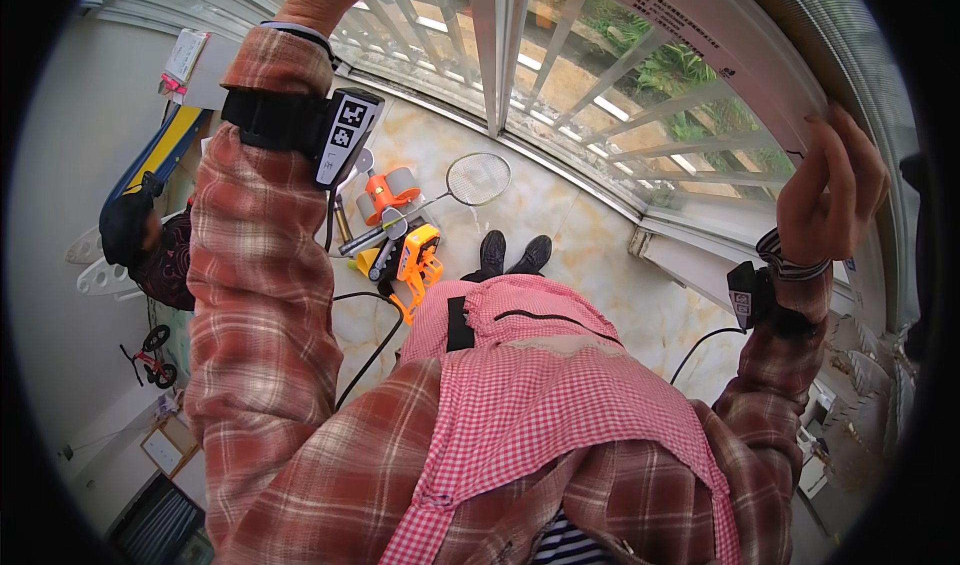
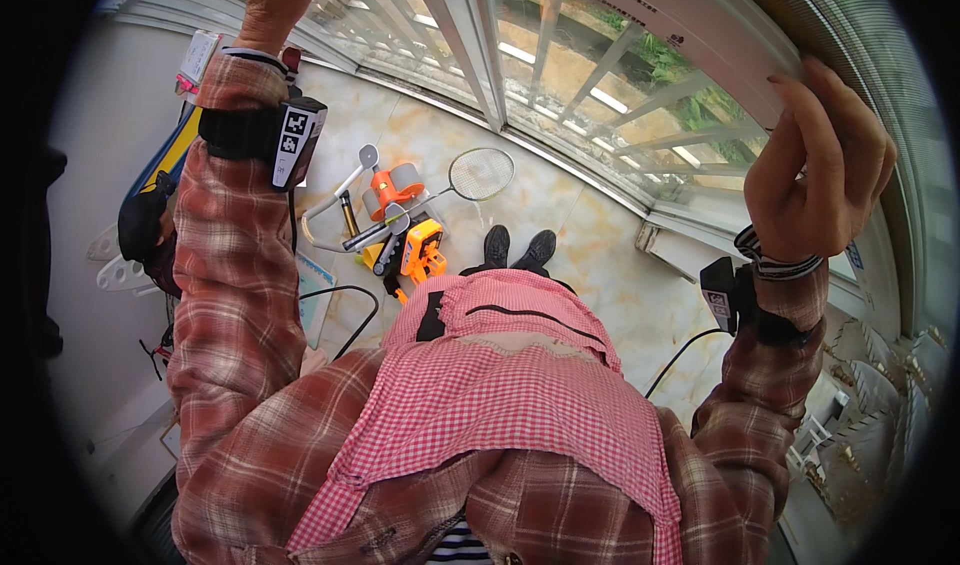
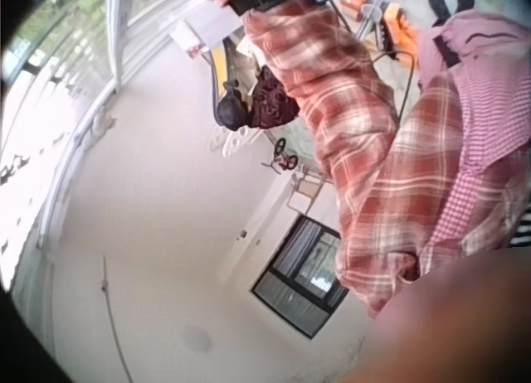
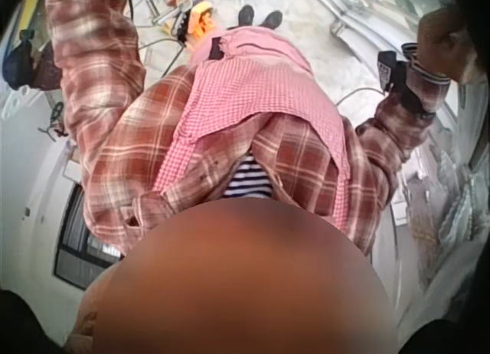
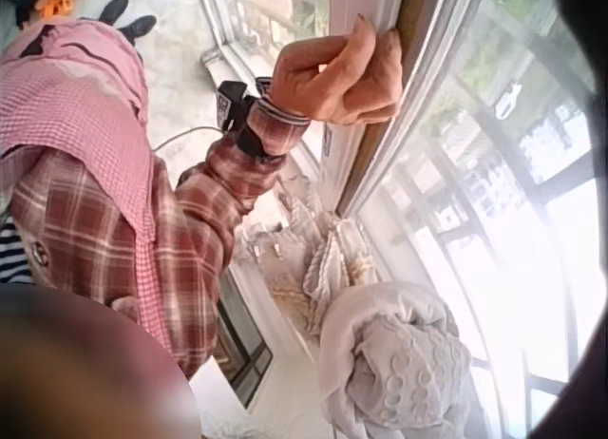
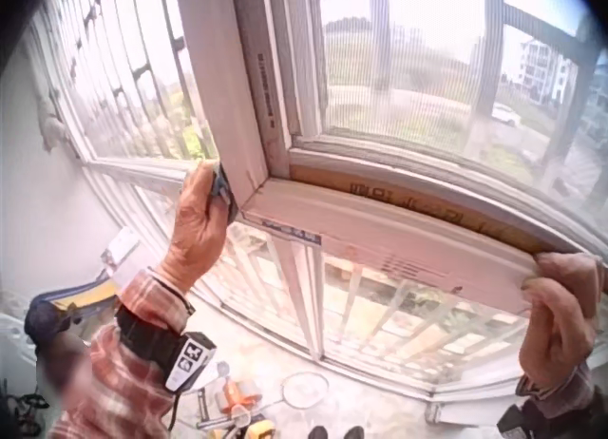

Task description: The person wipes the window frame and glass with a blue cloth, moving along the frame and occasionally adjusting the cloth. The person cleans multiple sections of the frame and glass in a repetitive wiping motion.

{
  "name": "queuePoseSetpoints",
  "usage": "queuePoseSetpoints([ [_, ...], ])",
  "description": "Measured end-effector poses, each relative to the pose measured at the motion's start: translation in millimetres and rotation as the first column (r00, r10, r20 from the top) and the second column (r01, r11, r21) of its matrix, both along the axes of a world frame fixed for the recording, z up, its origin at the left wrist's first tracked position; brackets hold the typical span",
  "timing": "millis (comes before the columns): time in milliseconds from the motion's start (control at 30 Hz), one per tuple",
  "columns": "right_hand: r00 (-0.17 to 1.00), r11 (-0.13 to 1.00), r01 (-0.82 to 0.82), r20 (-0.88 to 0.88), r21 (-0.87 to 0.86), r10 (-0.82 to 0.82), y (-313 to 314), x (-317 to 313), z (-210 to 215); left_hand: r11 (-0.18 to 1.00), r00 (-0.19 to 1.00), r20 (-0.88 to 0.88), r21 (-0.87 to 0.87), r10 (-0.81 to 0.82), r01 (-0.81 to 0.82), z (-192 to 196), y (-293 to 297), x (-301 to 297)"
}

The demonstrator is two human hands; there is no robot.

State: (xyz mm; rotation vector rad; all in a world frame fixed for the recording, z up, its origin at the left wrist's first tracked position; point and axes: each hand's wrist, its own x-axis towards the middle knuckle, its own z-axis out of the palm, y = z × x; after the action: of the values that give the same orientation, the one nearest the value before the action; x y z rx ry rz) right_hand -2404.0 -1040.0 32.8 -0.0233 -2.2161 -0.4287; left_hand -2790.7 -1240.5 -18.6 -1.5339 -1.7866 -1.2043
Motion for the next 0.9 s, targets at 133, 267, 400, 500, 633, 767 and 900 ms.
queuePoseSetpoints([
  [133, 0.998, 0.994, 0.057, -0.007, -0.093, -0.058, -9.4, 1.3, -3.8, 0.99, 0.992, 0.009, -0.069, 0.123, -0.122, 1.4, -3.1, 4.0],
  [267, 1.0, 0.987, -0.015, -0.021, -0.158, 0.012, -18.8, -2.3, 1.1, 0.994, 0.986, -0.134, 0.042, 0.101, -0.096, 6.5, -0.9, 9.4],
  [400, 0.999, 0.981, -0.033, -0.007, -0.189, 0.032, -20.1, -1.9, 2.3, 0.996, 0.993, -0.087, -0.037, 0.079, -0.082, 18.7, -8.4, 17.5],
  [500, 0.999, 0.978, -0.026, 0.014, -0.208, 0.03, -15.5, 4.4, -3.0, 0.995, 0.99, -0.127, -0.077, 0.052, -0.063, 26.2, -12.3, 22.6],
  [633, 0.997, 0.978, -0.056, -0.063, -0.201, 0.044, -11.9, 11.6, -11.1, 0.992, 0.991, -0.132, -0.125, 0.019, -0.036, 25.3, -18.1, 8.1],
  [767, 0.996, 0.973, 0.007, -0.08, -0.232, -0.027, -16.0, 7.6, -14.5, 0.989, 0.992, -0.103, -0.119, 0.075, -0.088, 20.3, -44.5, -52.2],
  [900, 0.99, 0.968, 0.035, -0.125, -0.247, -0.068, -25.3, -1.8, -13.7, 0.977, 0.983, -0.062, -0.113, 0.174, -0.18, 13.9, -80.1, -141.3],
])
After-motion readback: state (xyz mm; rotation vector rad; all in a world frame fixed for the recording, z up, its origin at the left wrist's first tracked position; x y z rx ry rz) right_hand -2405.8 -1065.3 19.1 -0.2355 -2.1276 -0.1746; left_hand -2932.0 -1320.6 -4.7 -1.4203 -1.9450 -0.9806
